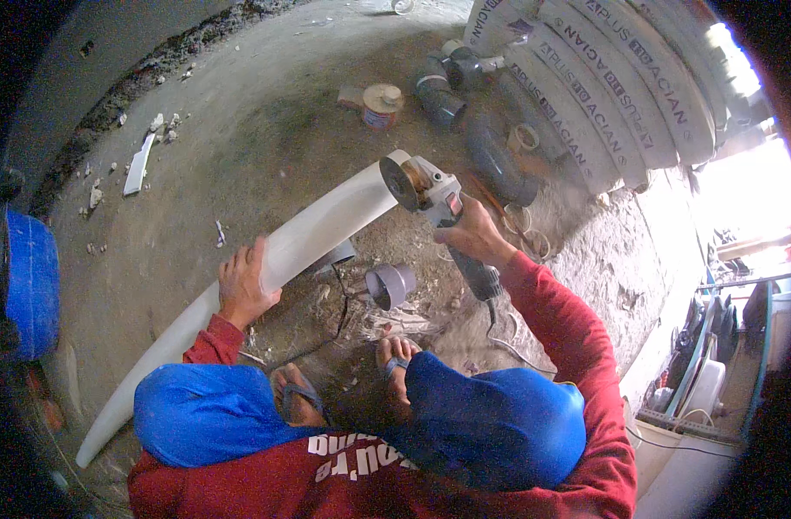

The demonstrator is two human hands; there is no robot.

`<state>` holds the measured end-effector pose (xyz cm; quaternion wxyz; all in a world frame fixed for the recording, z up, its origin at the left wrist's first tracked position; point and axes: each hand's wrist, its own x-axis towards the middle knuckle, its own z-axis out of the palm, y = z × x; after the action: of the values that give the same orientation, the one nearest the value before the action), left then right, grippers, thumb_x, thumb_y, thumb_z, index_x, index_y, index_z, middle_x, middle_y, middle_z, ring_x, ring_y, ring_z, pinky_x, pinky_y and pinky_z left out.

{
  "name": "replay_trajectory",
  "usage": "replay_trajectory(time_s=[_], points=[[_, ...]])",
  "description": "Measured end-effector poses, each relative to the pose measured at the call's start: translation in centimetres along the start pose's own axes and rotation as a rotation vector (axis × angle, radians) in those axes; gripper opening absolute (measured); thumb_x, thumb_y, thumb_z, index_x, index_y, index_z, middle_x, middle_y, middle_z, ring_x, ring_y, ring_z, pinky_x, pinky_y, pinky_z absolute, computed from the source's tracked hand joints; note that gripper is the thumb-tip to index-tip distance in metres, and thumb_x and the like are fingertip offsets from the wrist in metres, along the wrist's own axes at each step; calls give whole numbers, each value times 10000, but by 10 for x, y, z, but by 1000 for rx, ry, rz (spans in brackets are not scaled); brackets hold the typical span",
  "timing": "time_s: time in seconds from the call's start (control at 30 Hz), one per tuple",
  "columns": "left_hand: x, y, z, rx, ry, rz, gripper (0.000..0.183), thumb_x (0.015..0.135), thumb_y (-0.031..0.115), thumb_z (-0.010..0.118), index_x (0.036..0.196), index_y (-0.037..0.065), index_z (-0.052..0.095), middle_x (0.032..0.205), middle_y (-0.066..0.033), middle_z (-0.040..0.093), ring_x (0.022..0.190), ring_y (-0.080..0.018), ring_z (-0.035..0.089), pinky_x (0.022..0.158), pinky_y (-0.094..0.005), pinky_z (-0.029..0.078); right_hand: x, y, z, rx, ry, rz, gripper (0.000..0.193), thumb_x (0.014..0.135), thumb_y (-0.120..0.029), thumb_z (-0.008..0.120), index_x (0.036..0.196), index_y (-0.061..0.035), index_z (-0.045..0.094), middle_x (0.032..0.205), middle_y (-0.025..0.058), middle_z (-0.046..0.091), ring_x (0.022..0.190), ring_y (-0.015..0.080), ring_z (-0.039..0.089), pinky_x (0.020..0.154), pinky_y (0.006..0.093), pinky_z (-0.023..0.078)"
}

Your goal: The person measures and marks a white PVC pipe, then uses an angle grinder to cut it. They test fit a gray elbow fitting, sand the cut edge, and handle additional pipe pieces and fittings.

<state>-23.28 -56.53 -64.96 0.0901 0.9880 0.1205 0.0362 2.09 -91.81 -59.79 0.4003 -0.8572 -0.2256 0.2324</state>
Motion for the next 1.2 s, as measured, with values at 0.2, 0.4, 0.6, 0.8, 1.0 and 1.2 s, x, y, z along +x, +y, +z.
replay_trajectory(time_s=[0.2,0.4,0.6,0.8,1.0,1.2], points=[[-1,1,1,5,-9,-12,981,611,252,877,1457,119,399,1158,-160,582,1079,-367,584,881,-524,420,2,-4,0,-66,21,27,549,631,-200,796,1092,23,599,918,97,675,838,206,634,798,349,518],[-1,0,2,13,-13,-14,997,618,247,878,1471,120,379,1161,-160,580,1077,-364,583,885,-521,419,8,0,1,-27,3,15,534,637,-209,785,1087,13,601,898,93,671,808,205,635,780,347,519],[-1,0,2,13,-9,-3,998,618,248,873,1474,121,377,1153,-156,579,1068,-359,586,878,-520,419,9,1,3,-30,14,-7,549,637,-228,782,1095,14,599,912,100,670,843,213,637,804,349,512],[-1,0,3,20,-5,-1,998,616,259,870,1476,120,382,1153,-152,580,1061,-355,588,874,-518,423,9,0,4,-57,27,3,482,680,-108,772,1113,3,591,923,16,626,841,129,581,796,307,497],[-1,-1,4,24,-7,-5,1004,614,260,872,1480,116,385,1162,-152,579,1074,-353,584,894,-519,426,13,-1,2,-62,17,20,561,625,-239,798,1084,20,603,948,118,679,892,239,646,834,362,510],[0,-2,5,18,-10,-2,1012,613,258,875,1486,113,386,1165,-155,579,1081,-353,582,893,-521,424,13,-5,1,-15,0,49,572,625,-226,808,1093,25,598,941,124,678,888,242,645,833,365,511]])
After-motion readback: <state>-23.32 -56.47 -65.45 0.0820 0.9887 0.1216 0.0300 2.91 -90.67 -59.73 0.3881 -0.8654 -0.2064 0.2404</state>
